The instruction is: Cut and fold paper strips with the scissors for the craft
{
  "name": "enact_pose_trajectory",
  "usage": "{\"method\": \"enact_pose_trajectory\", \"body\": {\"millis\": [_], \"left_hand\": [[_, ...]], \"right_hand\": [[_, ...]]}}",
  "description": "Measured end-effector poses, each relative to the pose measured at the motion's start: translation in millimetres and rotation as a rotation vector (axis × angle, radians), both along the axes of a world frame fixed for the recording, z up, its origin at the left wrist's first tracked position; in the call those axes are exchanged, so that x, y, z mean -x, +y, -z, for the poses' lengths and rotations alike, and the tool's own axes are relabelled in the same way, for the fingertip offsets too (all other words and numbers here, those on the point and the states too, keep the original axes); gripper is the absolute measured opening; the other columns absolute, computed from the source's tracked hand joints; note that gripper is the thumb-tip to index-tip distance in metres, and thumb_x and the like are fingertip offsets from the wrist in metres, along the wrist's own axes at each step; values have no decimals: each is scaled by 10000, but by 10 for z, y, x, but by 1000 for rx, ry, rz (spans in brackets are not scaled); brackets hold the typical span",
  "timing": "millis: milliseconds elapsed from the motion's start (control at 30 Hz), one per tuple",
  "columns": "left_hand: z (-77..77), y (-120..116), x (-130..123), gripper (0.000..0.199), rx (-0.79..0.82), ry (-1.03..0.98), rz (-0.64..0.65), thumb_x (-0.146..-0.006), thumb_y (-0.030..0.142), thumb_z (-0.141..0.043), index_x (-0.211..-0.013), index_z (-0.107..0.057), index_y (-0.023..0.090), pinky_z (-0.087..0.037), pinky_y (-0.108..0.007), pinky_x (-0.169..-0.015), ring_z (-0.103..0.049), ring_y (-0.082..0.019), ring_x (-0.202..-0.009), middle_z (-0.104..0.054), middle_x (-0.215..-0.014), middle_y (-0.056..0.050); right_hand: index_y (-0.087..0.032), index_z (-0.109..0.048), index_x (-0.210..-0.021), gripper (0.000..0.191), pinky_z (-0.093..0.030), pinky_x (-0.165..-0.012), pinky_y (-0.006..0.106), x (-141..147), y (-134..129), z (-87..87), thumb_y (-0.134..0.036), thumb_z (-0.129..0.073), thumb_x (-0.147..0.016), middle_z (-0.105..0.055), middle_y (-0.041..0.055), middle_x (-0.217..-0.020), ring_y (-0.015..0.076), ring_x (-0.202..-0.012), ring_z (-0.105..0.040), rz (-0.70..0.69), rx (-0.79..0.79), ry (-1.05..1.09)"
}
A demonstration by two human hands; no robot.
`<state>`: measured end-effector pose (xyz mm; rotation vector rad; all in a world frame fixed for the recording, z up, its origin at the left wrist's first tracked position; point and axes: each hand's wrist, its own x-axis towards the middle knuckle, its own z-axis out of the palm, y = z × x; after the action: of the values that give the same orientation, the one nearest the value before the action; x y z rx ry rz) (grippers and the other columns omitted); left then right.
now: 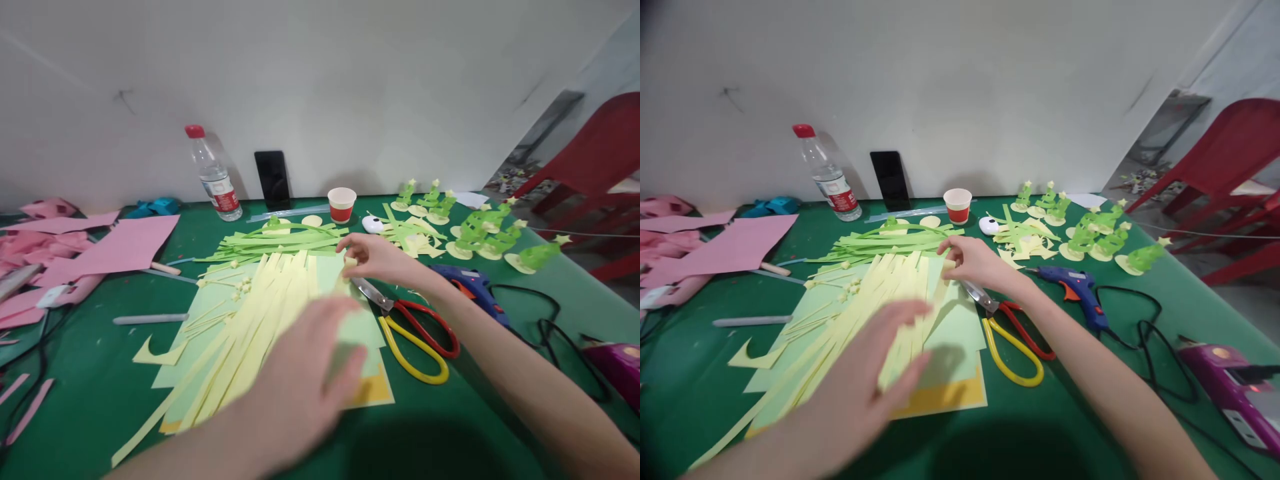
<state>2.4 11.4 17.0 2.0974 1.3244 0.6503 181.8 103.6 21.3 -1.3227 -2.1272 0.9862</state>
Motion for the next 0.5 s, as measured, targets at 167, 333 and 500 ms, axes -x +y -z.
{"method": "enact_pose_trajectory", "body": {"millis": [167, 333, 500], "left_hand": [[-146, 378, -26, 443, 367, -140, 57, -795, 453, -515, -1166, -517, 211, -386, -391, -930, -496, -261, -1110, -553, -1223, -62], [-61, 467, -51, 262, 516, -340, 79, -834, 355, -469, -775, -638, 163, -445, -319, -803, -628, -192, -827, -692, -814, -45], [-148, 370, -97, 218, 594, -740, -25, -809, 278, -506, -635, -583, 171, -429, -214, -599, -531, -90, -542, -584, -592, 34]], "right_hand": [[-188, -519, -852, 202, -464, -608, 243, -112, -210, -344, -196, -615, -675, -559, -13, -752, 130, -701, -571, -19, -71, 171], [-188, -508, -841, 180, -477, -660, 270, -77, -448, -400, -167, -609, -694, -584, 8, -786, 138, -719, -562, 93, -420, 289], [-207, -495, -918, 202, -491, -674, 288, -2, -590, -203, -84, -507, -758, -635, 30, -820, 163, -785, -588, -88, -733, 93]]}}
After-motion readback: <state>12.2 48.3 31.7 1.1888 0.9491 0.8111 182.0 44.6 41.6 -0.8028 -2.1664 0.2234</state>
